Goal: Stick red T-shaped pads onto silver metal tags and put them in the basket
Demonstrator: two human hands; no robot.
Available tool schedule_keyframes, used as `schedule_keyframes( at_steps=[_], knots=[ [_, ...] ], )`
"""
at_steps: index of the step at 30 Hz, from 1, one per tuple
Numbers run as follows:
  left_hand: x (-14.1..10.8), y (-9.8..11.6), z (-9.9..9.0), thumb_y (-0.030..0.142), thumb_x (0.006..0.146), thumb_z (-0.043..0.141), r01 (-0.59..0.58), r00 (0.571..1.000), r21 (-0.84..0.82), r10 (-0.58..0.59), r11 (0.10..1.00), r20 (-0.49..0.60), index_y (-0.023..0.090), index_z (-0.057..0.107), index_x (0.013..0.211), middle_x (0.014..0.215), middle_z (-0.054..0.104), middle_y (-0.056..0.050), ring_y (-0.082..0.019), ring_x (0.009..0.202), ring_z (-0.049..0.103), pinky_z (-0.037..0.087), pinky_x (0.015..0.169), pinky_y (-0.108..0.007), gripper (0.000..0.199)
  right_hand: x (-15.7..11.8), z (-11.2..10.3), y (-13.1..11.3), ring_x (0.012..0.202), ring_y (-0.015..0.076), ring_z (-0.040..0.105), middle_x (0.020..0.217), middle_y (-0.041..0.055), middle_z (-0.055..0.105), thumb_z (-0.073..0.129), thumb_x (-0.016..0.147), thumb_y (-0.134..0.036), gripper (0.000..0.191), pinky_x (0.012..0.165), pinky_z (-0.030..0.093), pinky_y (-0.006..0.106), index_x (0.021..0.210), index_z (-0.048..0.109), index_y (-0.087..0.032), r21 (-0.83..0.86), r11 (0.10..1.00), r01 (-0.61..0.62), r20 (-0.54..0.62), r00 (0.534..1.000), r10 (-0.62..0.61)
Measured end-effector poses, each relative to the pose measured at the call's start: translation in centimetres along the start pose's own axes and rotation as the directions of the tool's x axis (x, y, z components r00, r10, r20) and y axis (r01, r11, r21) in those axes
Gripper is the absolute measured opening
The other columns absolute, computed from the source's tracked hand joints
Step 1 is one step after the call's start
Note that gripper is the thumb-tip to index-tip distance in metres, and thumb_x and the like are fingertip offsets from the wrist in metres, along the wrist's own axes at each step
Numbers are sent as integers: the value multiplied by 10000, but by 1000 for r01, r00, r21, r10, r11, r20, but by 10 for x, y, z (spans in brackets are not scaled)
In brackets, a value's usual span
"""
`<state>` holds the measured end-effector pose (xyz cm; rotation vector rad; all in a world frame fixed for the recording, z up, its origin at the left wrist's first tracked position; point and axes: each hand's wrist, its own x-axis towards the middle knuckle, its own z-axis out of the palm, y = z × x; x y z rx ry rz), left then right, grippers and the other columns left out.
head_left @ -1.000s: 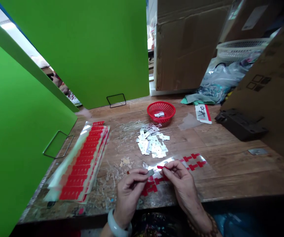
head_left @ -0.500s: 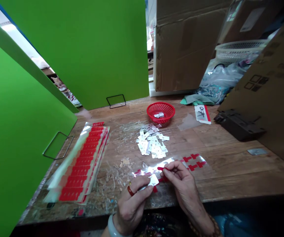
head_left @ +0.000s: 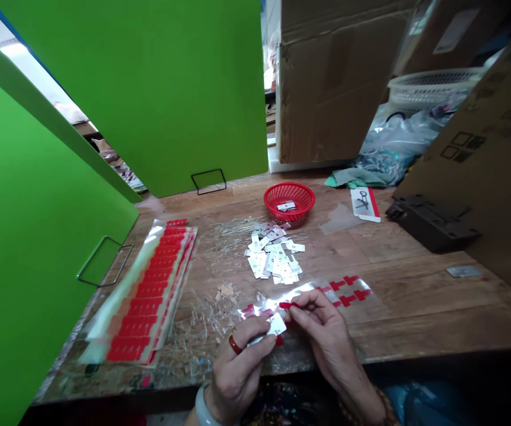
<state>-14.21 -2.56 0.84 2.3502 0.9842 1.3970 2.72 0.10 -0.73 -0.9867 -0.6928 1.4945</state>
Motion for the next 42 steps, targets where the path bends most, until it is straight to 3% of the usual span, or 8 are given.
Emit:
schedule_keyframes(
  at_steps=[4,8,14,29,38,40,41,42],
  knots=[
    [2,2,2,-80,742,547,-2,999,10,2,1000,-32,113,618,1072,984,559,-91,-189,969,573,516,821,-301,388,-8,11,-9,624,89,542,731,-29,597,766,666,-226,278,593,424,200,808,528,-200,146,981,-127,103,988,113],
    [2,3,3,-89,730,550,-9,999,13,10,1000,-45,103,631,1004,947,525,-72,-175,939,561,493,834,-295,345,-12,17,-13,551,67,508,654,-58,571,764,666,-198,317,543,388,179,836,498,-209,179,967,-181,142,977,157],
    [-2,1,2,-98,739,511,60,995,49,-56,997,-82,118,593,892,920,540,-65,-141,907,577,483,818,-219,277,-11,16,-9,549,57,493,614,-69,556,769,661,-196,330,544,371,162,833,488,-206,130,982,-139,66,989,131],
    [-4,-6,5,-75,747,520,138,985,49,-132,989,-112,149,566,831,922,595,-68,-140,887,595,499,787,-227,244,-9,14,-4,574,69,480,639,-58,546,765,650,-206,344,554,360,175,851,485,-206,91,988,-122,22,992,120],
    [-1,-9,5,-36,782,519,169,985,-12,-169,986,-41,164,653,1023,923,622,-74,-146,875,610,512,772,-242,341,-6,10,-2,615,94,521,713,-42,565,760,664,-259,296,583,414,204,829,519,-209,25,997,-68,14,998,67],
    [-2,-9,8,29,801,546,324,944,-71,-327,943,-35,179,678,976,917,642,-74,-160,873,620,515,771,-262,266,-2,4,1,668,122,550,750,-20,580,736,698,-299,253,624,439,233,816,533,-206,-46,999,-19,-7,1000,19],
    [-2,-9,9,78,809,566,448,891,-119,-454,886,-30,179,688,937,907,652,-74,-168,872,625,515,773,-272,204,-1,1,2,693,132,555,761,-13,581,724,712,-314,235,642,443,243,806,538,-205,-95,995,19,-28,999,-22],
    [-1,-9,11,134,812,587,588,800,-188,-600,787,-8,172,691,898,888,664,-74,-175,857,633,517,768,-281,140,1,-2,2,712,138,554,763,-11,575,715,722,-321,219,657,444,248,795,543,-205,-148,987,59,-48,997,-67]
  ],
)
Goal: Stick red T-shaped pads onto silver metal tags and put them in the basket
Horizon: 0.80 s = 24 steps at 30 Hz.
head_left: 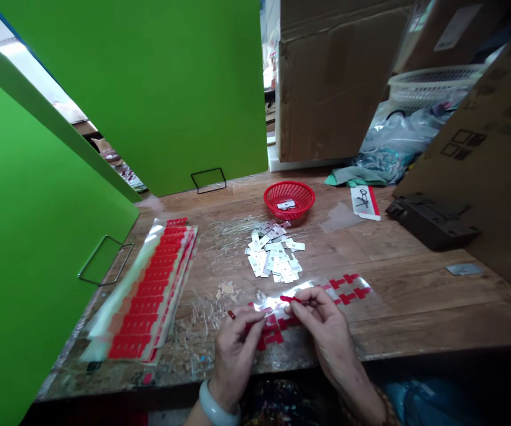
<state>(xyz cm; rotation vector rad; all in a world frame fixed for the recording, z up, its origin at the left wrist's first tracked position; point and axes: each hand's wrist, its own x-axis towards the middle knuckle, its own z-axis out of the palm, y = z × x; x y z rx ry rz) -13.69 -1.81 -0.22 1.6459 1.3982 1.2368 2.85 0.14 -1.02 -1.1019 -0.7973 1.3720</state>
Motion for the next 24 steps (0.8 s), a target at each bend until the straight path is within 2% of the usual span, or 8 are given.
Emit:
schedule_keyframes(
  at_steps=[1,3,5,7,10,14,19,24],
  knots=[
    [1,1,2,192,811,604,189,982,-90,-189,978,15,161,687,869,864,676,-75,-180,829,644,523,754,-290,105,1,-3,0,725,140,548,761,-11,567,707,730,-323,205,670,443,250,787,548,-206,-50,998,42,-20,999,-43],
    [4,4,5,278,802,625,510,859,-292,-495,809,130,131,667,859,800,694,-80,-175,735,663,539,704,-289,164,2,-7,-2,740,142,534,767,-9,552,692,743,-318,179,680,437,251,768,554,-207,-132,985,110,-26,993,-115],
    [7,7,6,299,787,647,674,730,-431,-628,600,269,104,649,884,746,699,-83,-157,659,667,546,661,-264,218,1,-8,-6,733,146,527,760,-5,549,675,755,-311,159,669,433,255,746,556,-206,-197,971,134,16,991,-133],
    [10,10,6,267,780,660,718,675,-503,-657,481,335,88,643,913,739,703,-88,-142,656,671,545,670,-237,224,-2,-7,-8,720,152,527,740,-3,552,656,766,-299,146,654,429,261,722,552,-207,-263,955,137,75,990,-122],
    [12,13,3,216,793,646,729,654,-545,-657,414,375,81,644,953,787,708,-97,-139,690,679,547,706,-229,210,-5,-2,-7,708,154,528,720,-5,556,629,782,-284,129,652,426,266,710,548,-214,-373,912,168,129,983,-129],
    [13,15,1,193,810,624,749,631,-540,-662,383,405,74,644,991,791,709,-100,-142,706,684,551,723,-232,217,-7,1,0,727,158,534,749,4,565,596,805,-258,113,669,428,269,715,544,-214,-493,838,235,161,971,-177],
    [13,16,0,194,800,637,755,627,-532,-660,382,415,68,645,1014,812,716,-116,-146,701,688,553,703,-224,248,-7,0,4,733,160,538,746,4,568,565,824,-229,107,662,438,265,721,539,-214,-522,810,267,221,960,-174],
    [13,16,2,205,788,652,761,623,-521,-657,386,424,66,650,1015,761,714,-108,-147,695,688,550,693,-216,266,-6,0,5,678,144,527,711,-8,560,564,819,-209,111,631,430,249,713,533,-213,-512,818,261,218,961,-170]
  ],
)
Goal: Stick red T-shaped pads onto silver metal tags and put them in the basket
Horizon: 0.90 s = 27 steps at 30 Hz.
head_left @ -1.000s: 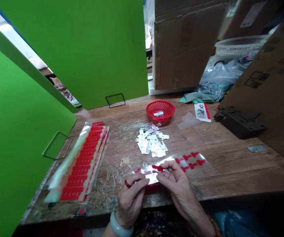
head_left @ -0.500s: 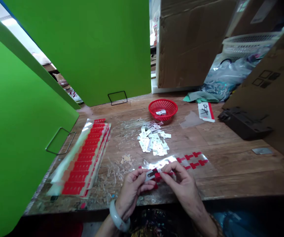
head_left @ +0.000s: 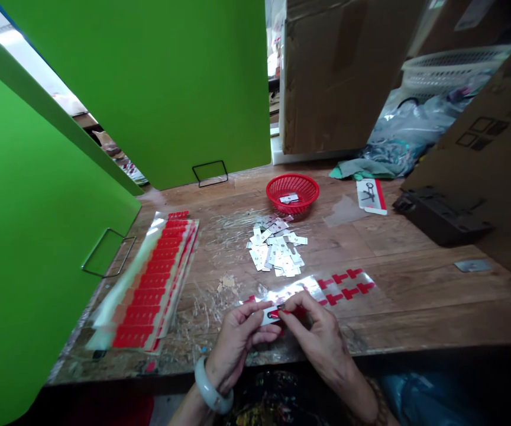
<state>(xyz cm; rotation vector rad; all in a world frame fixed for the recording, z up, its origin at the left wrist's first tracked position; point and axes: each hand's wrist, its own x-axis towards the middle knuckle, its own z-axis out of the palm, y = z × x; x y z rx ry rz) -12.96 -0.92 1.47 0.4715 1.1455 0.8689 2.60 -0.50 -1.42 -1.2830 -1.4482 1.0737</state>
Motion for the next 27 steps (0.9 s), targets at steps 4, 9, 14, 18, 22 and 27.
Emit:
schedule_keyframes(
  at_steps=[4,9,14,18,22,27],
  knots=[
    [1,-1,0,204,791,649,-9,1000,9,9,1000,-4,66,651,1010,740,711,-100,-149,690,688,552,691,-222,258,0,1,1,679,142,523,711,-10,558,568,810,-204,114,626,423,244,704,529,-215,0,1000,3,-2,1000,-3],
    [3,-2,0,219,773,671,-16,1000,4,16,1000,-5,65,653,1009,763,715,-109,-156,686,690,555,681,-224,283,0,2,0,671,141,514,715,-10,557,565,810,-209,108,629,418,248,710,524,-216,-5,1000,-7,1,1000,7],
    [3,-2,2,212,771,674,-13,1000,1,13,1000,-7,64,648,1005,746,713,-104,-153,674,689,557,681,-226,278,0,2,0,678,136,518,720,-14,556,560,815,-215,109,638,414,244,713,520,-213,-37,999,-14,8,1000,14],
    [2,-2,3,189,790,648,-15,1000,3,15,1000,-9,67,643,1002,773,711,-100,-150,682,690,558,686,-227,245,-1,2,1,670,135,518,710,-17,554,561,813,-214,115,636,416,247,707,517,-214,-38,999,-24,3,1000,24],
    [3,-3,4,193,772,669,-11,1000,-4,11,1000,-22,72,648,989,783,706,-97,-158,697,691,558,686,-230,249,-1,3,1,672,141,521,713,-14,559,564,810,-215,110,632,420,252,708,523,-214,-33,999,-36,2,999,36],
    [4,-3,4,193,770,670,-18,1000,-13,17,1000,-8,75,651,983,813,704,-97,-151,700,685,555,685,-230,245,-1,4,2,683,149,529,711,-12,560,566,807,-212,112,637,423,255,704,523,-218,-34,999,-21,-16,1000,20]
  ],
)
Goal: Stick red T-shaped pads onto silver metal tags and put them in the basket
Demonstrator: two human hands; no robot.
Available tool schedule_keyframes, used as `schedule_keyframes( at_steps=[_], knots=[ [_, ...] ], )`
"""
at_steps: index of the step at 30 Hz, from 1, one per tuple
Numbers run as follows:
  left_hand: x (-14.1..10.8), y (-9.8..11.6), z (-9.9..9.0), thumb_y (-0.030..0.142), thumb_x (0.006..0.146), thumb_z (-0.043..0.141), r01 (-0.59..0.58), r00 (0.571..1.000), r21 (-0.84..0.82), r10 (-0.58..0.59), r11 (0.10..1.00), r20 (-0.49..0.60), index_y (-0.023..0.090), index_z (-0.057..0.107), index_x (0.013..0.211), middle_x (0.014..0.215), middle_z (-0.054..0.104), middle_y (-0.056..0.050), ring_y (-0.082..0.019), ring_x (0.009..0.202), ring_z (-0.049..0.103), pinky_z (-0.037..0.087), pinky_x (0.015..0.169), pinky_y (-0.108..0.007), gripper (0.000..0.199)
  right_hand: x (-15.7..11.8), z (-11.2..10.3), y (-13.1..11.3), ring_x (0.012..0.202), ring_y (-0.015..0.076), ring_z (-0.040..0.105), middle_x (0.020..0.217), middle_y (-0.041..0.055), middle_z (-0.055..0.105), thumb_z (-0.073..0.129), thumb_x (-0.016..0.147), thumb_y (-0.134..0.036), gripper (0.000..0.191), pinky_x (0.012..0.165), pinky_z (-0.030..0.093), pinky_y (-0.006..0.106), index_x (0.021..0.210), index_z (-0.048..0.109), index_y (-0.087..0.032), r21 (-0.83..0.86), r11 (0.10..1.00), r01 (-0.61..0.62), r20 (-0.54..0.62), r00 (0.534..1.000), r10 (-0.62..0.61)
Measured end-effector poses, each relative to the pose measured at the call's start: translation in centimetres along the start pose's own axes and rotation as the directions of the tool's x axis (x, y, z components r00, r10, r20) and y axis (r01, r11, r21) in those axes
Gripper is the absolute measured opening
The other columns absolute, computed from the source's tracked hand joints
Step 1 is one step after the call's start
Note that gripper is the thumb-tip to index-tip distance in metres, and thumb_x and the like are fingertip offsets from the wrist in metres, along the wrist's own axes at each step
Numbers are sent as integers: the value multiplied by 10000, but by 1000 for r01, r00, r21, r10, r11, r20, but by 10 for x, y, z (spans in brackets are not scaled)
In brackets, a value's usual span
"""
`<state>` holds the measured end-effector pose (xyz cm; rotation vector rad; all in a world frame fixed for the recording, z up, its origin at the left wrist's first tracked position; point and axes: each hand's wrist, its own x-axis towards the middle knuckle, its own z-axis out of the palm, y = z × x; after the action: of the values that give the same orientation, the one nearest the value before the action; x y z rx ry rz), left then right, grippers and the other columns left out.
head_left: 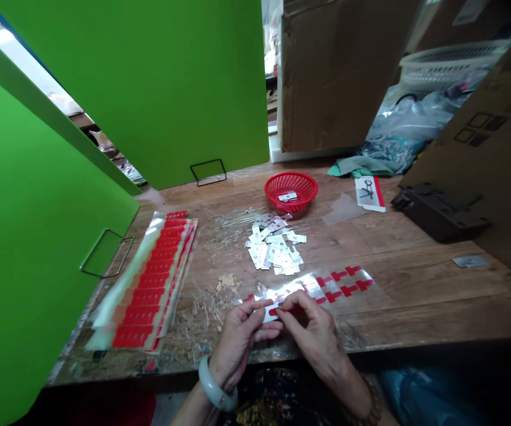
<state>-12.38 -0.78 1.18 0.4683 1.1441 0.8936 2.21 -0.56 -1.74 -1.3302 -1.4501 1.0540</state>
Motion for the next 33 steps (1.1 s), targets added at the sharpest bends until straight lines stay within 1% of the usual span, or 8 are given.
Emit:
schedule_keyframes(
  at_steps=[6,11,16,24,33],
  knots=[
    [0,-2,0,200,767,672,-10,1000,0,10,1000,2,78,650,980,844,702,-101,-149,705,679,552,684,-233,246,-2,0,3,697,151,528,715,-11,555,559,812,-207,119,643,419,258,701,515,-218,-35,999,31,-6,999,-31],
    [1,-2,0,202,784,653,-14,1000,7,14,1000,8,81,643,989,862,701,-102,-146,714,677,549,688,-231,238,0,0,2,706,154,527,724,-6,556,554,812,-215,115,652,420,266,704,515,-217,-53,998,27,0,1000,-27],
    [2,-2,0,192,785,649,-11,1000,16,12,1000,-1,79,638,973,858,700,-104,-147,710,677,547,685,-230,220,1,0,1,686,147,517,709,-10,553,564,802,-216,119,634,413,258,693,518,-213,-39,999,13,-4,1000,-13],
    [3,-3,-1,201,772,663,-7,1000,29,8,1000,-20,82,634,988,842,700,-105,-161,720,679,546,689,-241,248,3,-2,-1,654,124,505,677,-33,535,575,783,-196,117,613,406,229,686,510,-204,45,998,-47,21,999,46],
    [3,-4,2,210,768,665,-24,999,43,25,999,-24,86,643,968,844,700,-102,-167,724,678,548,690,-248,237,1,0,0,649,122,505,689,-27,538,556,802,-195,118,612,408,226,693,512,-199,10,1000,-9,9,1000,9]
  ],
)
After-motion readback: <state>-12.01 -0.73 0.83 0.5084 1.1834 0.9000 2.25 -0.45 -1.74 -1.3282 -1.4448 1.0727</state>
